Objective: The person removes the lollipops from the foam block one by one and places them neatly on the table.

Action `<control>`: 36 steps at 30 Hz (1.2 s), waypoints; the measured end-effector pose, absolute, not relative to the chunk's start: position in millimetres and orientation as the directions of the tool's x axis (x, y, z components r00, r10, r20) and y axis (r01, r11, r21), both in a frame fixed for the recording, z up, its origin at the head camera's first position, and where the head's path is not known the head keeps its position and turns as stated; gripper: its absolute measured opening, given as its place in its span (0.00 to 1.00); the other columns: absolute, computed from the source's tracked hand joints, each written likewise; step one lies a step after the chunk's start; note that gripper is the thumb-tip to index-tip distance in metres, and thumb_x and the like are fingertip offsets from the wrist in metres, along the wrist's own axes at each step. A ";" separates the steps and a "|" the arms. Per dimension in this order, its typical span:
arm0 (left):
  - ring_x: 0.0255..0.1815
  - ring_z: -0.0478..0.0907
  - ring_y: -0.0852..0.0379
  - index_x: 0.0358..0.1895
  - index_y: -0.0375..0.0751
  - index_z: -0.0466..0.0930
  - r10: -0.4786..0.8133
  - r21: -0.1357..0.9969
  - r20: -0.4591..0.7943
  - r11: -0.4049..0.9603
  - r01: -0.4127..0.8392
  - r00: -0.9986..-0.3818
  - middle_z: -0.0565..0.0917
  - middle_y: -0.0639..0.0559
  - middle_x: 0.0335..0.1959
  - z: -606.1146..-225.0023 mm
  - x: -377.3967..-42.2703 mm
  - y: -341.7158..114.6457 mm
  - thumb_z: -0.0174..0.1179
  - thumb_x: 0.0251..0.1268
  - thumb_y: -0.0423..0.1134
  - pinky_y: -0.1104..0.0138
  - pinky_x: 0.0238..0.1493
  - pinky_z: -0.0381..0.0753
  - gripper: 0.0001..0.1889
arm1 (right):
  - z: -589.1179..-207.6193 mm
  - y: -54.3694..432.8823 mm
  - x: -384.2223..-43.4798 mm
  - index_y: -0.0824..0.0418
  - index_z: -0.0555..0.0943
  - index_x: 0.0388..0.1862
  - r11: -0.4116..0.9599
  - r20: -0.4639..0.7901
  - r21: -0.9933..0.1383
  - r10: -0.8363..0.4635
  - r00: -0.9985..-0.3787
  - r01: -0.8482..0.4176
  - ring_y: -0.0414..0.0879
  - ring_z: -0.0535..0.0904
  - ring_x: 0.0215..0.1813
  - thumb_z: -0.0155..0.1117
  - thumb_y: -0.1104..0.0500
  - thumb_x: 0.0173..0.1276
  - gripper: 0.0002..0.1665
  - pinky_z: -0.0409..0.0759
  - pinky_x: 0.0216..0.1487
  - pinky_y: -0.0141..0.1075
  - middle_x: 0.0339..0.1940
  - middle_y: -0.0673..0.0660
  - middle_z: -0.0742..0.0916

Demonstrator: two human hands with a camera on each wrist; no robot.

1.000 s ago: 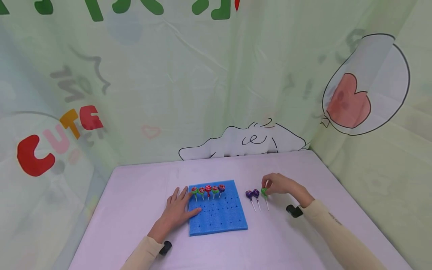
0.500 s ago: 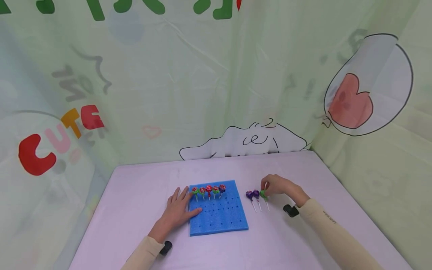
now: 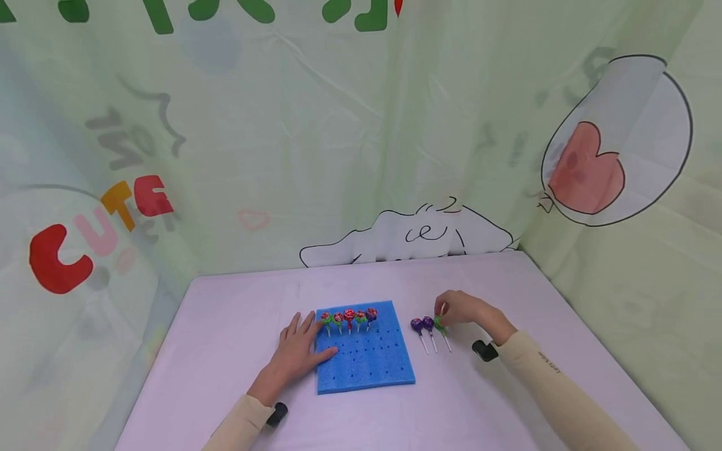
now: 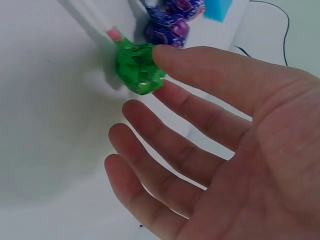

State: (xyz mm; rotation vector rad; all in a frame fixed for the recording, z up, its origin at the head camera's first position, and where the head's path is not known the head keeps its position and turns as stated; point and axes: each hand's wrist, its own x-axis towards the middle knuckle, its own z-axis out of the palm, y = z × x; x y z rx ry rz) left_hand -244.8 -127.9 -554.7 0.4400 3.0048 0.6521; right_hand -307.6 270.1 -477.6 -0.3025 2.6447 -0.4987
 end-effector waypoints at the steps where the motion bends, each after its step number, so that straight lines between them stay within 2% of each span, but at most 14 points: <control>1: 0.82 0.45 0.33 0.75 0.47 0.67 0.282 0.410 0.025 0.872 0.267 -0.959 0.59 0.40 0.80 -554.6 -244.7 -127.9 0.58 0.63 0.70 0.36 0.76 0.52 0.43 | -476.2 269.0 -307.0 0.61 0.83 0.44 0.914 -0.368 -0.388 -0.276 -0.888 -0.123 0.50 0.80 0.42 0.70 0.61 0.64 0.11 0.82 0.47 0.47 0.44 0.60 0.86; 10: 0.82 0.46 0.32 0.74 0.47 0.67 0.279 0.409 0.031 0.873 0.267 -0.960 0.59 0.40 0.80 -554.2 -244.7 -128.0 0.58 0.62 0.70 0.36 0.75 0.52 0.43 | -451.2 250.6 -294.4 0.66 0.80 0.54 0.899 -0.294 -0.402 -0.305 -0.906 -0.173 0.55 0.81 0.48 0.71 0.56 0.66 0.22 0.83 0.49 0.51 0.51 0.67 0.85; 19: 0.82 0.45 0.32 0.75 0.47 0.67 0.284 0.410 0.028 0.871 0.270 -0.958 0.59 0.41 0.80 -555.7 -245.4 -127.9 0.58 0.63 0.70 0.35 0.76 0.51 0.43 | -445.2 226.1 -284.4 0.64 0.79 0.56 0.883 -0.212 -0.415 -0.328 -0.920 -0.219 0.56 0.82 0.51 0.74 0.52 0.64 0.26 0.83 0.51 0.51 0.54 0.67 0.85; 29: 0.82 0.45 0.32 0.75 0.47 0.67 0.286 0.402 0.033 0.874 0.275 -0.958 0.59 0.41 0.80 -557.3 -246.5 -128.3 0.58 0.62 0.70 0.36 0.76 0.52 0.43 | -459.5 194.3 -265.9 0.62 0.76 0.65 0.872 0.025 -0.376 -0.329 -0.944 -0.313 0.56 0.83 0.54 0.73 0.53 0.65 0.32 0.84 0.52 0.50 0.56 0.63 0.85; 36: 0.82 0.45 0.32 0.75 0.47 0.67 0.282 0.406 0.029 0.874 0.269 -0.959 0.59 0.41 0.80 -557.9 -246.2 -128.1 0.58 0.62 0.70 0.35 0.75 0.52 0.43 | -483.2 173.3 -258.6 0.57 0.78 0.63 0.861 0.203 -0.278 -0.381 -0.902 -0.426 0.54 0.82 0.59 0.74 0.53 0.64 0.30 0.85 0.53 0.47 0.57 0.58 0.84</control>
